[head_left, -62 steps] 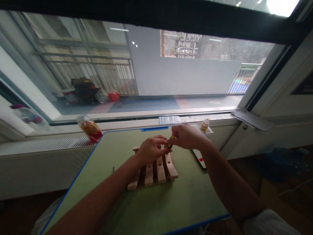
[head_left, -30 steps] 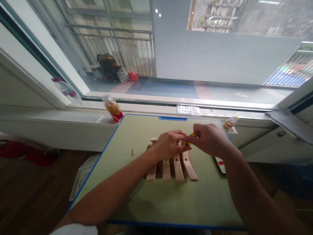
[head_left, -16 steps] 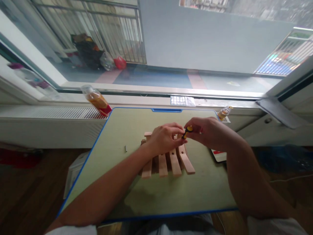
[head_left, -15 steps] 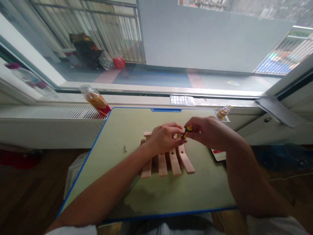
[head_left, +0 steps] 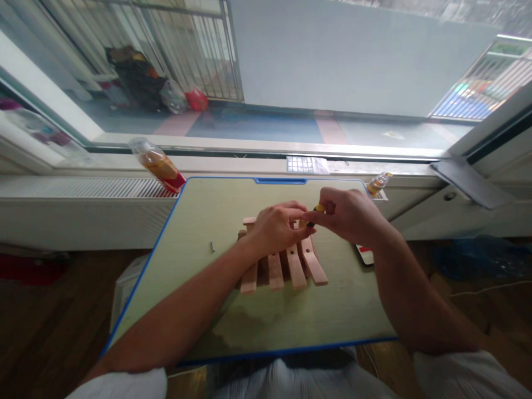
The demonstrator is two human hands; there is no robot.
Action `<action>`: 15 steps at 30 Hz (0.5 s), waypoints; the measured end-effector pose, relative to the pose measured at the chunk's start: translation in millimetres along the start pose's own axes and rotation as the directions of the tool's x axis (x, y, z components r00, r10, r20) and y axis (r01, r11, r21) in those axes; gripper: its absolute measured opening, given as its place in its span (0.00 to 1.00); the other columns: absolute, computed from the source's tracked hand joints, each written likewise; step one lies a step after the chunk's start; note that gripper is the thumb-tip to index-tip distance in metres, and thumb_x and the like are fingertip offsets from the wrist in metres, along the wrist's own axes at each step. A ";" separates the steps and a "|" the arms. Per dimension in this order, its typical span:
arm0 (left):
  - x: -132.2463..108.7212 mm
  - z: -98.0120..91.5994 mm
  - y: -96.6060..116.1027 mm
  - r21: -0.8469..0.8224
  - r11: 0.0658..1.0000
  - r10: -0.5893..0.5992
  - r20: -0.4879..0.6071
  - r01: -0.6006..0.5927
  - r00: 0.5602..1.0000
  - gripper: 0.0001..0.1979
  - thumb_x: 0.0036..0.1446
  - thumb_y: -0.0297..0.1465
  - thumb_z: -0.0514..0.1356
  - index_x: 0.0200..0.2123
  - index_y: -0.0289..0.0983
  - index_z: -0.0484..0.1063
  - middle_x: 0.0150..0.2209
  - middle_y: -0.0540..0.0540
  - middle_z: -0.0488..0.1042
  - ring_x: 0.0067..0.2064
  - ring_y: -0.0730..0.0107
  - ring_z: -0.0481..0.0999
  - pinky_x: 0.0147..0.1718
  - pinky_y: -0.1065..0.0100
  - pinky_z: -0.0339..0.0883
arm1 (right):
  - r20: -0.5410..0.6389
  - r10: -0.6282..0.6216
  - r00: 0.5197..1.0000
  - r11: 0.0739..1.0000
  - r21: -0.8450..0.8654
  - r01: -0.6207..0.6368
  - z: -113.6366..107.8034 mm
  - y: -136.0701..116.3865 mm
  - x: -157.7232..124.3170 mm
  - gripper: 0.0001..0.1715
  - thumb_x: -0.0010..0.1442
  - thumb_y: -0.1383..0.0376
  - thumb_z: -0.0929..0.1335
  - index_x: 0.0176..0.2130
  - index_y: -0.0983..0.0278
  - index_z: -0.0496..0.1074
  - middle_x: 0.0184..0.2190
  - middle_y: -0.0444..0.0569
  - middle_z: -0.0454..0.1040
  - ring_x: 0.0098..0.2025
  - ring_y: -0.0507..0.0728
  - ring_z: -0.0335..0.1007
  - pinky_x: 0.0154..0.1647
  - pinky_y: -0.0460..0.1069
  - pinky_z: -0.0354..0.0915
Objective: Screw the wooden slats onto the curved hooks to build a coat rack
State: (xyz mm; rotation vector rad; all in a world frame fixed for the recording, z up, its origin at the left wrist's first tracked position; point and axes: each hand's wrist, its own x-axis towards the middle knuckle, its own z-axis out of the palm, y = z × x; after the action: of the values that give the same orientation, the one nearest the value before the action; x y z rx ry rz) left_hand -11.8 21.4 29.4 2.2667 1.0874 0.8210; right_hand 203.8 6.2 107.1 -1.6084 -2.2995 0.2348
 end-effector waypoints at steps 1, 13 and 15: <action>-0.2 0.6 -0.3 0.002 1.000 0.001 -0.003 -0.001 1.000 0.14 0.64 0.47 0.69 0.44 0.45 0.88 0.54 0.51 0.85 0.39 0.68 0.83 0.37 0.67 0.72 | 0.017 -0.009 1.000 1.000 0.026 0.008 -0.8 0.1 -0.6 0.24 0.63 0.44 0.74 0.31 0.59 0.70 0.24 0.42 0.75 0.26 0.53 0.62 0.29 0.51 0.52; 0.8 8.4 -6.9 -0.056 0.998 -0.001 -0.032 -0.001 0.999 0.14 0.62 0.46 0.71 0.45 0.45 0.88 0.52 0.50 0.85 0.34 0.72 0.82 0.35 0.69 0.73 | 0.079 -0.156 0.985 0.981 0.125 0.146 -11.7 12.7 -2.9 0.12 0.65 0.57 0.73 0.42 0.62 0.80 0.26 0.42 0.76 0.27 0.51 0.68 0.30 0.48 0.60; 1.2 9.2 -5.8 -0.055 0.998 -0.004 -0.028 0.003 1.000 0.14 0.62 0.45 0.71 0.46 0.45 0.88 0.52 0.49 0.85 0.34 0.72 0.81 0.35 0.69 0.73 | 0.063 -0.125 0.990 0.989 0.084 0.119 -11.0 11.8 -2.8 0.13 0.64 0.54 0.73 0.39 0.62 0.78 0.25 0.41 0.74 0.26 0.52 0.66 0.29 0.49 0.57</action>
State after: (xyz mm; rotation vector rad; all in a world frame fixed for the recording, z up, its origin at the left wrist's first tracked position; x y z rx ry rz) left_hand -7.8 24.0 19.6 2.2131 1.0678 0.8734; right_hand 219.0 7.2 113.2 -1.4361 -2.3971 0.3521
